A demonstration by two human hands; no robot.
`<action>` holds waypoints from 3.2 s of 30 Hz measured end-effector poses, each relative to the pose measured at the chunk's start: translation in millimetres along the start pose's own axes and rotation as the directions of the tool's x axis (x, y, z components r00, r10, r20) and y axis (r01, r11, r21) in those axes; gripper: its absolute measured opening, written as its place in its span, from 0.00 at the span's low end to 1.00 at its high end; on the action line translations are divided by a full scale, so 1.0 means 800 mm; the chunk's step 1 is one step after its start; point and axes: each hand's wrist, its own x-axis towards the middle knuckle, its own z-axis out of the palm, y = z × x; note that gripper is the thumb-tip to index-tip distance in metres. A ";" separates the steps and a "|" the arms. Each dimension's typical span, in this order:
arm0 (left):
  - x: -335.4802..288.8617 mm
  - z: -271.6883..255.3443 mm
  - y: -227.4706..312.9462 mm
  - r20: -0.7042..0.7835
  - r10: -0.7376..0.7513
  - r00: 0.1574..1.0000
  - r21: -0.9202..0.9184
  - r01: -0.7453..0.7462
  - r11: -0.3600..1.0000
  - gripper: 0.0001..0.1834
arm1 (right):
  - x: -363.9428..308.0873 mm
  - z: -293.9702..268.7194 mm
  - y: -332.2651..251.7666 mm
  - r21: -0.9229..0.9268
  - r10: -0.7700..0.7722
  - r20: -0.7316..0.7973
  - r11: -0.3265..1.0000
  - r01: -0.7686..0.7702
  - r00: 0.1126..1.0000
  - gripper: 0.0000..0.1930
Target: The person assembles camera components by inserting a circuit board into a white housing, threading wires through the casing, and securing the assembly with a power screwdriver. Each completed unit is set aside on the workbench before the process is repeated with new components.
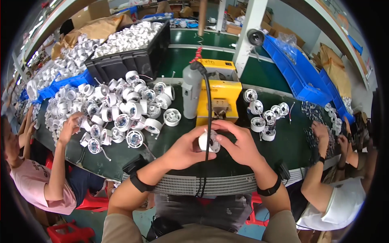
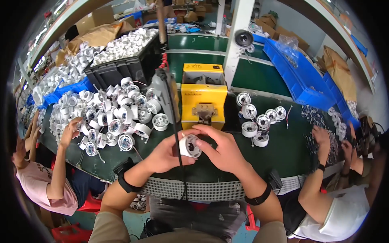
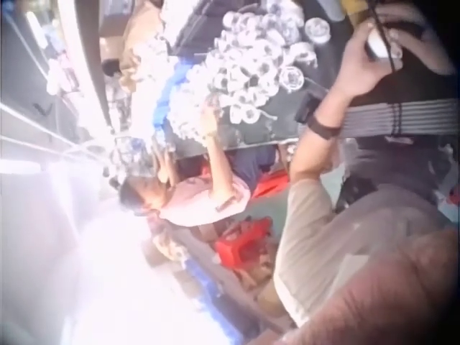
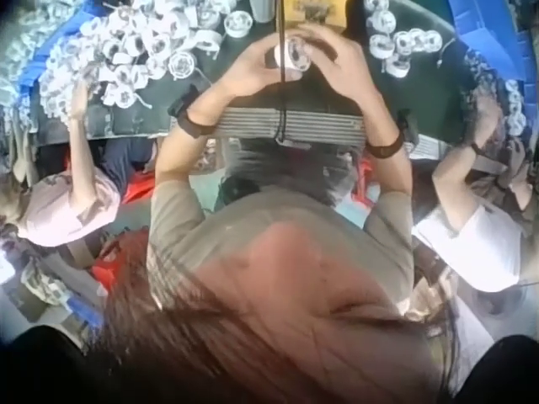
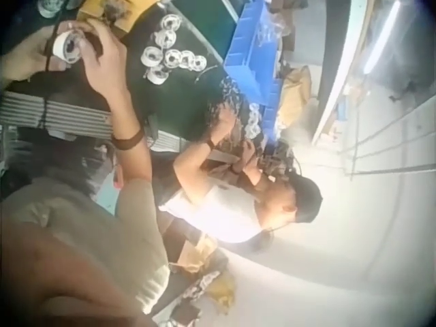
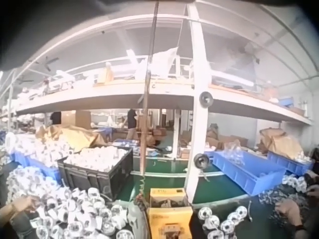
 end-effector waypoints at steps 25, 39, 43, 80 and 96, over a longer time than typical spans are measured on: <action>0.010 -0.010 -0.008 -0.114 -0.172 0.978 -0.498 0.093 0.862 0.19 | -0.021 -0.007 0.027 0.478 0.262 0.074 0.838 -0.265 0.962 0.06; 0.008 -0.008 -0.011 -0.078 -0.302 0.950 -0.475 0.231 0.849 0.24 | -0.023 0.015 0.022 -0.030 0.022 -0.067 0.999 -0.024 0.998 0.06; 0.007 -0.009 -0.014 -0.154 -0.291 0.944 -0.441 0.198 0.875 0.19 | -0.021 0.015 0.021 0.022 0.162 -0.033 0.987 -0.161 0.986 0.06; 0.006 0.015 -0.018 -0.045 -0.013 0.999 -0.514 -0.012 0.858 0.29 | -0.025 0.033 0.018 -0.005 -0.102 -0.271 0.995 0.105 0.957 0.09; 0.009 0.001 -0.030 -0.203 -0.244 0.948 -0.200 0.204 0.958 0.20 | 0.017 0.043 0.004 -0.249 -0.144 -0.426 0.968 0.037 0.893 0.18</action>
